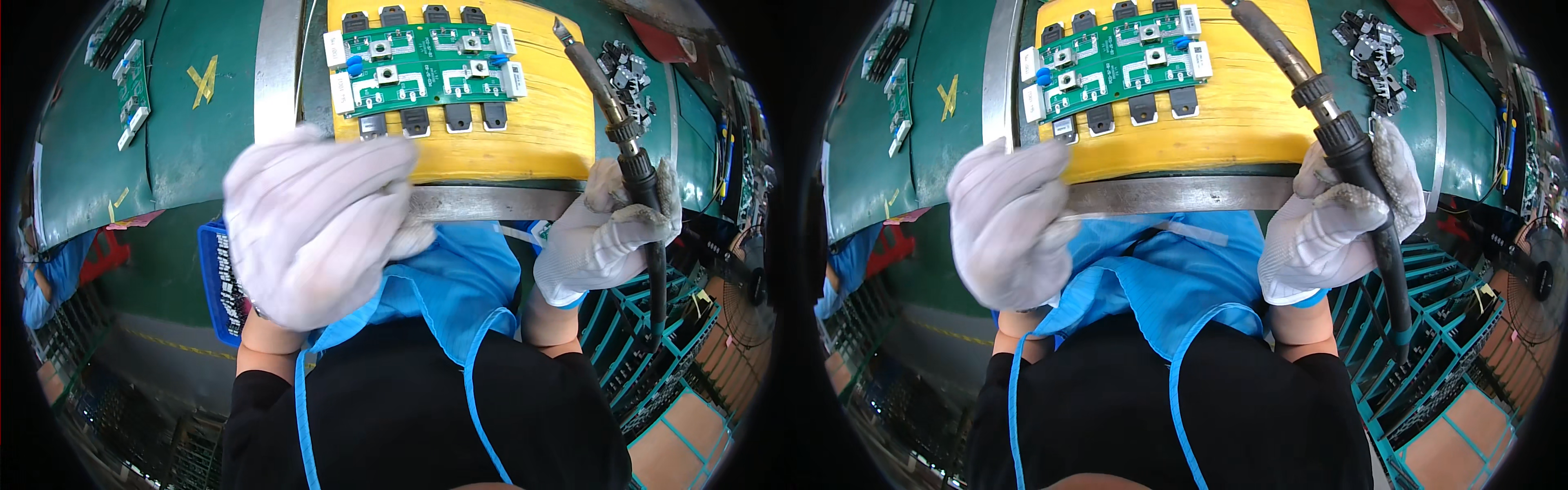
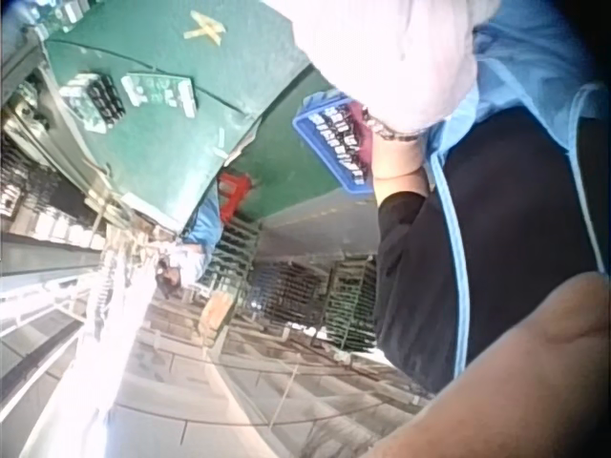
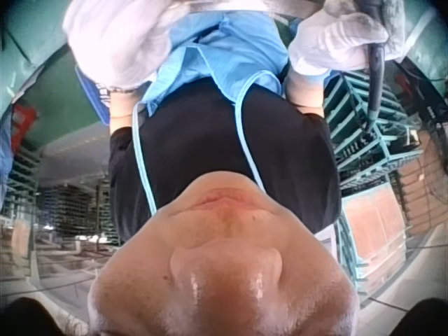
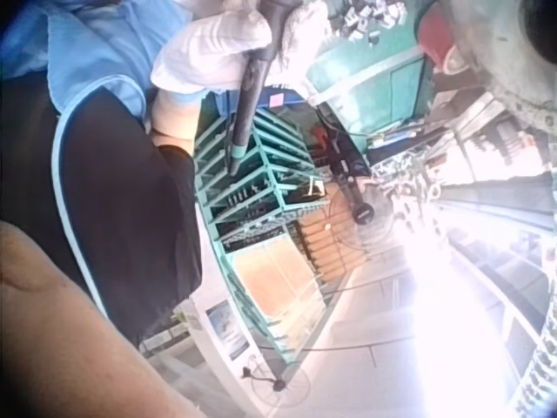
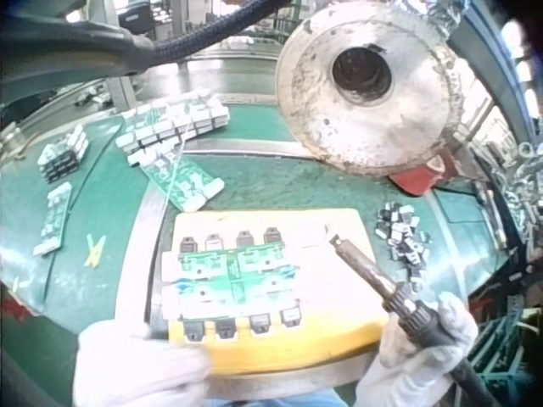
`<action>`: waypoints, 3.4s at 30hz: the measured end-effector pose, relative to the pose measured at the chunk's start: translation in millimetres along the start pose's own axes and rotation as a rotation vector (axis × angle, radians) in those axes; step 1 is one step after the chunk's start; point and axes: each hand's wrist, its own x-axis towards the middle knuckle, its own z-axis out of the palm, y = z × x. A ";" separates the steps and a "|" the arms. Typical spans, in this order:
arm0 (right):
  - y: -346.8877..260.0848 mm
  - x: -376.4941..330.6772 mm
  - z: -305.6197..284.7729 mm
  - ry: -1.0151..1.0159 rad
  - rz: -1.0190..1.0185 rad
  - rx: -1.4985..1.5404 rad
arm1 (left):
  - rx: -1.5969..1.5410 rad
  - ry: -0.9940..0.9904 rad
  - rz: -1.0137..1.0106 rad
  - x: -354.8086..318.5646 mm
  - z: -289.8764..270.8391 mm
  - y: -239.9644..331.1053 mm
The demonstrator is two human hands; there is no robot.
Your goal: Soldering electronic components and assembling printed circuit boards at a factory station.
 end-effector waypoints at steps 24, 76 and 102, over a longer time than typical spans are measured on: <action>-32.5 7.8 -17.4 -0.262 -0.352 -0.183 | 0.183 0.173 -0.099 5.9 19.4 -5.4; -42.3 25.1 -24.9 -0.489 -0.309 -0.320 | 0.201 0.163 -0.145 11.0 17.6 -1.3; -22.9 7.0 -22.1 -0.239 -0.193 -0.278 | 0.205 0.165 -0.183 15.0 18.7 1.4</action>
